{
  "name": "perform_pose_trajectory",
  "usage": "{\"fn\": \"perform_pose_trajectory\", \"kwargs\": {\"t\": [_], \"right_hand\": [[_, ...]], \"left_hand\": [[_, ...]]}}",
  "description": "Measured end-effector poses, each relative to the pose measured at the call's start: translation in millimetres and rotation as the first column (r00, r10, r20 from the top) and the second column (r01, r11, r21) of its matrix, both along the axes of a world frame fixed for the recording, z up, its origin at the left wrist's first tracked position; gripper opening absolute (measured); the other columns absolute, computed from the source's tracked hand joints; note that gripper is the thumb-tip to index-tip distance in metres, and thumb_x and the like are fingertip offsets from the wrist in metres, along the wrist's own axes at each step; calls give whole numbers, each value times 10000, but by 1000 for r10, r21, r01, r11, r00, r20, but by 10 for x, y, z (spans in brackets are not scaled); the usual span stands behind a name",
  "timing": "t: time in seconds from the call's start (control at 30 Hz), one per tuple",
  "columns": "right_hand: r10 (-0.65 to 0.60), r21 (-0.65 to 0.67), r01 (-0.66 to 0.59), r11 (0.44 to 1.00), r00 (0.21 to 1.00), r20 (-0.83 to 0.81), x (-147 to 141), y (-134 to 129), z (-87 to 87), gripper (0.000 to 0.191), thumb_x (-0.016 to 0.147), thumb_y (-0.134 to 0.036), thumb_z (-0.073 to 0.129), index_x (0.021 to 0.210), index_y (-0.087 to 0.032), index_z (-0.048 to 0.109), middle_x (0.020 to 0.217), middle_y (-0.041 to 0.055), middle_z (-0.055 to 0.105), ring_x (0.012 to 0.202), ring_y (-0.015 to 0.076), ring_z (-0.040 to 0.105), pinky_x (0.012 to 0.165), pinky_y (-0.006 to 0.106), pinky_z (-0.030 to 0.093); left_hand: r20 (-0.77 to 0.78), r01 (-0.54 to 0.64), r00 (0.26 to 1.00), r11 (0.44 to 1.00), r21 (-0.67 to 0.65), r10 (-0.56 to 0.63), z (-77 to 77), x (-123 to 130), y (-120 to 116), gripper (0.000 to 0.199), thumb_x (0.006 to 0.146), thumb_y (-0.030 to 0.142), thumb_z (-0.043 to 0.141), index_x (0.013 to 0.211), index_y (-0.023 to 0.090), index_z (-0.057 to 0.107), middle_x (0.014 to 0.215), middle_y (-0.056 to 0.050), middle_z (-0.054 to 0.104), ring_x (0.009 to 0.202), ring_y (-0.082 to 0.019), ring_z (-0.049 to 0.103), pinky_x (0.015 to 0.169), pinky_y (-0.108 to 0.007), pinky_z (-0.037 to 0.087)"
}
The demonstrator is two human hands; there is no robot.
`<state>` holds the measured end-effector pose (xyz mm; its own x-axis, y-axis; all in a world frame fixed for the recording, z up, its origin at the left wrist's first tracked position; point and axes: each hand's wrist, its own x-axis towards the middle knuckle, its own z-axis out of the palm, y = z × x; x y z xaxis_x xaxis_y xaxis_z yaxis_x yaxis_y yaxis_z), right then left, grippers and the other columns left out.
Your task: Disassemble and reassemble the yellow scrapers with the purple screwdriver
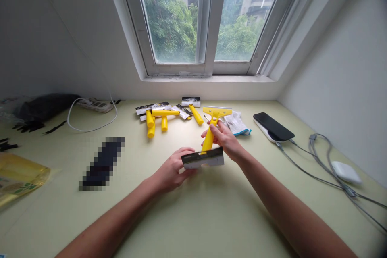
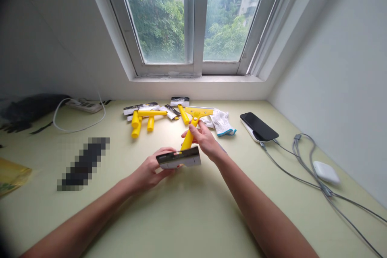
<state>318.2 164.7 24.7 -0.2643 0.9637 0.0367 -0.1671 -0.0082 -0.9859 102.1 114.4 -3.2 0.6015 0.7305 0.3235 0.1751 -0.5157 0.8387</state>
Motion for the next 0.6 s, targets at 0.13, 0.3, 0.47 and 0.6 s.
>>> {"fn": "perform_pose_trajectory", "kwargs": {"t": [0.13,0.3,0.47,0.6], "right_hand": [[-109,12,110,994,993,-46,56,43,28,367,856,-540,543,1056,-250,438,794,-11,672,643,171,682,643,325,551],[-162,-45,163,986,986,27,161,90,11,374,857,-545,534,1104,-268,485,821,-19,613,619,163,652,607,318,534],[-81,-85,94,992,986,149,177,-52,-82,389,876,-521,525,1129,-226,518,784,7,621,722,155,601,664,272,474],[27,-130,7,991,966,257,112,-272,-152,377,870,-515,540,1127,-239,546,871,23,630,854,165,565,665,246,450]], "left_hand": [[-171,133,978,988,74,-119,-1,-15,24,266,906,240,514,1081,252,714,1082,-111,687,1122,-279,553,1036,-443,339],[-252,22,968,999,42,-11,106,-236,135,295,866,271,558,1129,208,676,1161,-99,654,1097,-243,575,998,-364,407],[-385,-146,916,987,-66,110,211,-619,270,277,852,405,554,912,192,721,1184,-67,652,1094,-247,582,993,-338,417],[-446,-368,836,930,-21,321,167,-858,363,329,844,449,537,949,177,691,1034,-79,697,986,-268,618,912,-379,469]]}}
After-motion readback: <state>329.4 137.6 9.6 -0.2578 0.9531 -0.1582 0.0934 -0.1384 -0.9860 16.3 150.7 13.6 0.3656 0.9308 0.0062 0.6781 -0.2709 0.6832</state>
